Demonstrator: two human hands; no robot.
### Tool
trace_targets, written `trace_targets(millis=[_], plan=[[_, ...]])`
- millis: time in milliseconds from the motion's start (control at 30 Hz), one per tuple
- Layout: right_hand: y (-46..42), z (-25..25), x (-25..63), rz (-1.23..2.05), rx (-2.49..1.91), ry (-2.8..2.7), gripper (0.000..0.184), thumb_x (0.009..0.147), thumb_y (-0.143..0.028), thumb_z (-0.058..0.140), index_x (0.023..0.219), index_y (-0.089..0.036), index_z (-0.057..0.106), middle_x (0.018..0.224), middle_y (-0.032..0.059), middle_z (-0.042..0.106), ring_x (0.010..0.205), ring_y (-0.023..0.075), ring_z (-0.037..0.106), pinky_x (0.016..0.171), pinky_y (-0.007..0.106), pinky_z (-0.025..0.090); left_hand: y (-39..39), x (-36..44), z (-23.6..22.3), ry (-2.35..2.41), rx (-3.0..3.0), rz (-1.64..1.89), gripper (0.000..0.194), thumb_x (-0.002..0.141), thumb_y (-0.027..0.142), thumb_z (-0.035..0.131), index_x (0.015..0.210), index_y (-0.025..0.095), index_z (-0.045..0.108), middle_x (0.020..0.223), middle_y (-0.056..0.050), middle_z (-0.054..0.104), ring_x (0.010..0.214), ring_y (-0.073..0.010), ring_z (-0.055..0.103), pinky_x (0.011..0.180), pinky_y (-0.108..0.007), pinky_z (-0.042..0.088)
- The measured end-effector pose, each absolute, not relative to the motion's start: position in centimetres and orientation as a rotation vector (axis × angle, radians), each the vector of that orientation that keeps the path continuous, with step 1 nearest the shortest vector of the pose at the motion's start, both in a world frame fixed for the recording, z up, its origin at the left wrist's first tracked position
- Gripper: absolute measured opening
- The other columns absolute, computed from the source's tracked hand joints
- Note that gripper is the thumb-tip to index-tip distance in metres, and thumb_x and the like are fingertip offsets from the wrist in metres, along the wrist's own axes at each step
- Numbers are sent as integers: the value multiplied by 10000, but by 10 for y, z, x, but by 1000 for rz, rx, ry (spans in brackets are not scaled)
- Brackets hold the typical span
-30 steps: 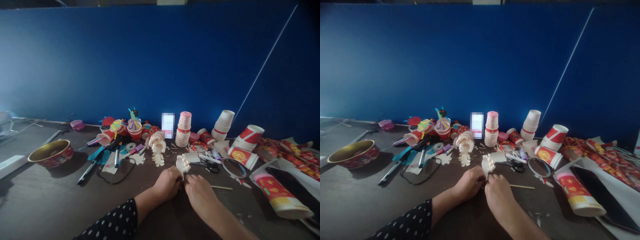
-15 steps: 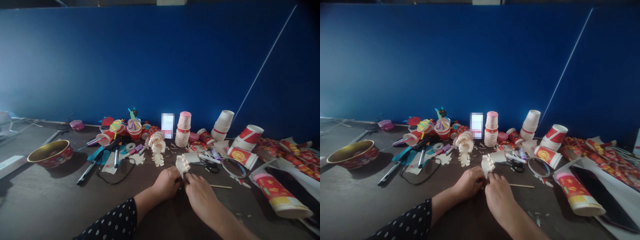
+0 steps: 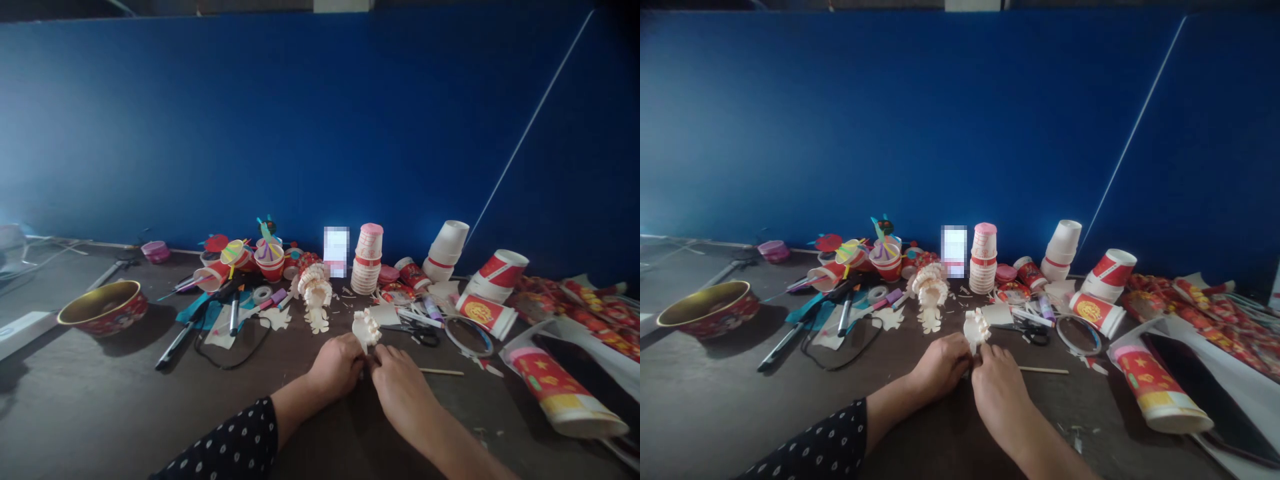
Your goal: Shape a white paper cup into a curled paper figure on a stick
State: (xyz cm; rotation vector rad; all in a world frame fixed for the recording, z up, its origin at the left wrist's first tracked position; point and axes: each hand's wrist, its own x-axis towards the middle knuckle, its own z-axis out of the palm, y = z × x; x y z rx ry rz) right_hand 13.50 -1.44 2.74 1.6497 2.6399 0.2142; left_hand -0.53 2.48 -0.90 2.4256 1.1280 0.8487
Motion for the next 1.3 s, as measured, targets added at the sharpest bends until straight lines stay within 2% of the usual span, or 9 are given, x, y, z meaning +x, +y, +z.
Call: trace_targets(millis=[267, 600, 833, 1000, 1300], plan=[[-23, 31, 133, 237, 1606, 2650, 303, 801, 9, 436, 870, -149, 685, 828, 90, 656, 785, 218, 602, 710, 329, 382, 23, -3, -6, 1183, 2449, 754, 136, 769, 115, 508, 647, 152, 554, 733, -42, 576, 744, -160, 532, 664, -236, 408], [-21, 28, 133, 266, 1564, 2648, 295, 810, -11, 437, 894, -150, 683, 848, 87, 662, 808, 220, 602, 723, 339, 398, 23, -4, -5, 1217, 2416, 768, 86, 778, 127, 534, 716, 144, 592, 757, -50, 594, 751, -166, 541, 665, -241, 402], [-20, 29, 134, 264, 1550, 2653, 286, 812, -18, 440, 895, -144, 683, 870, 92, 660, 824, 220, 598, 725, 336, 395, 25, -9, -10, 1028, 2459, 867, 114, 738, 100, 551, 635, 142, 573, 719, -38, 588, 716, -148, 535, 633, -218, 394], [-18, 27, 134, 264, 1563, 2685, 284, 815, -17, 434, 892, -138, 679, 866, 99, 657, 821, 208, 592, 737, 327, 382, 27, -9, -13, 1010, 2443, 920, 166, 762, 113, 538, 602, 144, 567, 687, -30, 575, 685, -138, 526, 606, -212, 385], [-19, 31, 134, 177, 1578, 2653, 324, 835, -31, 384, 944, -128, 674, 932, 112, 639, 887, 232, 552, 769, 355, 342, 27, -8, -11, 1061, 2496, 908, 176, 787, 121, 506, 621, 140, 559, 697, -39, 571, 694, -147, 525, 611, -222, 384]])
